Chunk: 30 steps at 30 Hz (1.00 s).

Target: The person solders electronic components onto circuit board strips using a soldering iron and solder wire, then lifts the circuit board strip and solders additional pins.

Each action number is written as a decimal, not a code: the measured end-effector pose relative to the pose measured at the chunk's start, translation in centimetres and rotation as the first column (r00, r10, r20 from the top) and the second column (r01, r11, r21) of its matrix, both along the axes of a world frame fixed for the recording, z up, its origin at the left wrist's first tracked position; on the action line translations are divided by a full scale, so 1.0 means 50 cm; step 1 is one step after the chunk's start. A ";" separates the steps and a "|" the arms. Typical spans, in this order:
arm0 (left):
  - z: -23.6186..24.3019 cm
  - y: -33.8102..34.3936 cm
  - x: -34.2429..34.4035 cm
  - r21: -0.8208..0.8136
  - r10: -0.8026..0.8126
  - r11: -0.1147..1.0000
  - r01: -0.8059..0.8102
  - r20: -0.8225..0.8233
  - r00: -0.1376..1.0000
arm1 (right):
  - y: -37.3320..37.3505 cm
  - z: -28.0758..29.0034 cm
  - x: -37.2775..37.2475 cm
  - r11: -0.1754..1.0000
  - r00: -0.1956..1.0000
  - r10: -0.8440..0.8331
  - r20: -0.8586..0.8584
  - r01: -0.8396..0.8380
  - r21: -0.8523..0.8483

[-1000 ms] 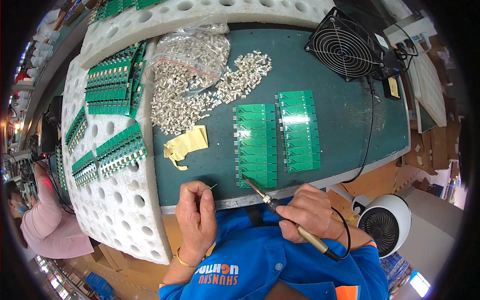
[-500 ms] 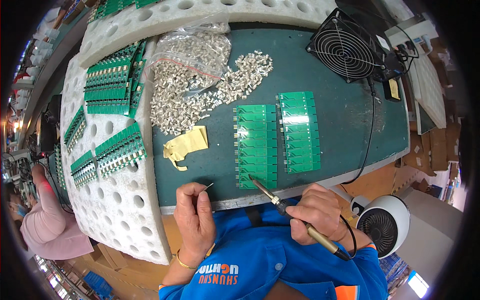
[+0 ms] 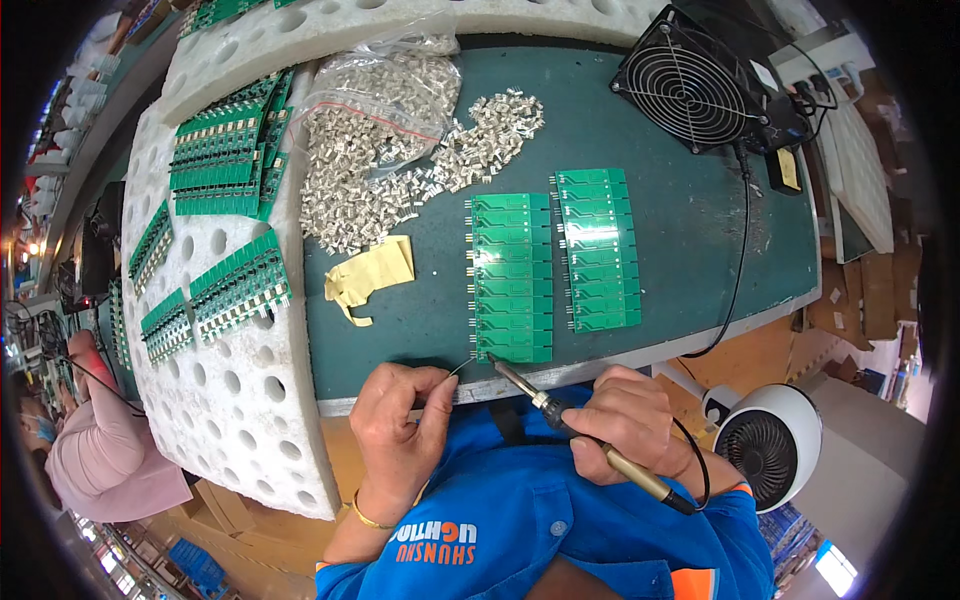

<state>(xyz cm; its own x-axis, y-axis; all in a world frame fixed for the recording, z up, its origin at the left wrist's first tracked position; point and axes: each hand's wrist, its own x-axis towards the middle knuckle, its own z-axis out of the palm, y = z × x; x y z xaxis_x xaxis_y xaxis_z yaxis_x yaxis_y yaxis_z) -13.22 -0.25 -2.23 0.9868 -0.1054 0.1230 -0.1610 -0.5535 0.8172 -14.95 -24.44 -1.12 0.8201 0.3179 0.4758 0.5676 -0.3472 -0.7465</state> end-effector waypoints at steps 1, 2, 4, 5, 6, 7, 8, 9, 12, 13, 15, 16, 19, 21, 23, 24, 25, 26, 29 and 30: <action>0.000 -0.001 -0.001 0.002 0.003 1.000 -0.003 0.004 1.000 | 0.002 -0.002 -0.002 1.000 1.000 0.003 0.004 -0.003 0.002; 0.000 -0.006 -0.003 -0.008 0.029 1.000 -0.029 0.002 1.000 | 0.003 -0.004 -0.004 1.000 1.000 0.004 0.016 -0.004 -0.007; -0.002 -0.010 -0.004 -0.020 0.055 0.998 -0.055 0.004 0.998 | 0.006 -0.009 -0.008 1.000 0.999 0.005 0.032 -0.004 -0.019; -0.004 -0.012 -0.004 -0.009 0.051 0.999 -0.051 0.013 0.999 | 0.007 -0.013 -0.011 1.000 0.999 0.005 0.053 -0.003 -0.031; -0.006 -0.012 -0.004 0.002 0.047 0.999 -0.047 0.022 0.999 | 0.008 -0.015 -0.012 0.999 0.997 0.004 0.073 -0.001 -0.044; -0.007 -0.010 -0.004 0.000 0.047 0.999 -0.047 0.025 0.999 | 0.009 -0.015 -0.013 0.999 0.997 0.004 0.076 -0.001 -0.046; -0.009 -0.007 -0.005 0.026 0.019 0.999 -0.020 0.041 0.999 | 0.010 -0.015 -0.014 0.998 0.996 0.010 0.087 -0.005 -0.059; -0.010 -0.006 -0.005 0.052 -0.010 0.999 0.007 0.055 0.998 | 0.011 -0.016 -0.014 0.997 0.995 0.015 0.097 -0.008 -0.073; -0.008 -0.009 -0.006 0.068 -0.017 0.998 0.012 0.073 0.997 | 0.014 -0.019 -0.020 0.994 0.991 0.020 0.134 -0.006 -0.105; -0.009 -0.010 -0.006 0.067 -0.015 0.998 0.010 0.075 0.997 | 0.015 -0.019 -0.021 0.994 0.991 0.022 0.136 -0.007 -0.105; -0.013 -0.011 -0.007 0.054 0.003 0.999 -0.008 0.086 0.996 | 0.017 -0.019 -0.022 0.993 0.989 0.023 0.149 -0.005 -0.119; -0.013 -0.012 -0.006 0.053 0.004 0.999 -0.008 0.087 0.996 | 0.017 -0.019 -0.023 0.993 0.988 0.023 0.151 -0.005 -0.121; -0.012 -0.012 -0.005 0.062 -0.007 0.998 0.001 0.095 0.995 | 0.017 -0.017 -0.025 0.993 0.989 0.020 0.148 -0.002 -0.121; -0.012 -0.013 -0.005 0.055 -0.005 0.998 0.000 0.093 0.996 | 0.014 -0.015 -0.029 0.986 0.993 0.031 0.114 -0.012 -0.165; -0.012 -0.016 -0.006 0.043 0.005 0.999 -0.009 0.090 0.996 | 0.016 -0.014 -0.024 0.988 0.991 0.028 0.128 -0.007 -0.155; -0.013 -0.018 -0.006 0.031 0.014 0.999 -0.017 0.086 0.996 | 0.017 -0.014 -0.023 0.990 0.990 0.024 0.142 -0.003 -0.144; -0.013 -0.019 -0.006 0.031 0.014 0.999 -0.017 0.086 0.996 | 0.017 -0.014 -0.022 0.990 0.990 0.024 0.142 -0.003 -0.144; -0.013 -0.020 -0.006 0.035 0.015 0.999 -0.019 0.092 0.996 | 0.018 -0.014 -0.022 0.990 0.989 0.022 0.143 -0.002 -0.142; -0.013 -0.021 -0.005 0.042 0.014 0.999 -0.019 0.109 0.994 | 0.019 -0.013 -0.020 0.990 0.989 0.019 0.149 0.002 -0.140; -0.013 -0.022 -0.004 0.046 0.012 0.999 -0.018 0.120 0.993 | 0.019 -0.012 -0.020 0.990 0.988 0.018 0.153 0.003 -0.138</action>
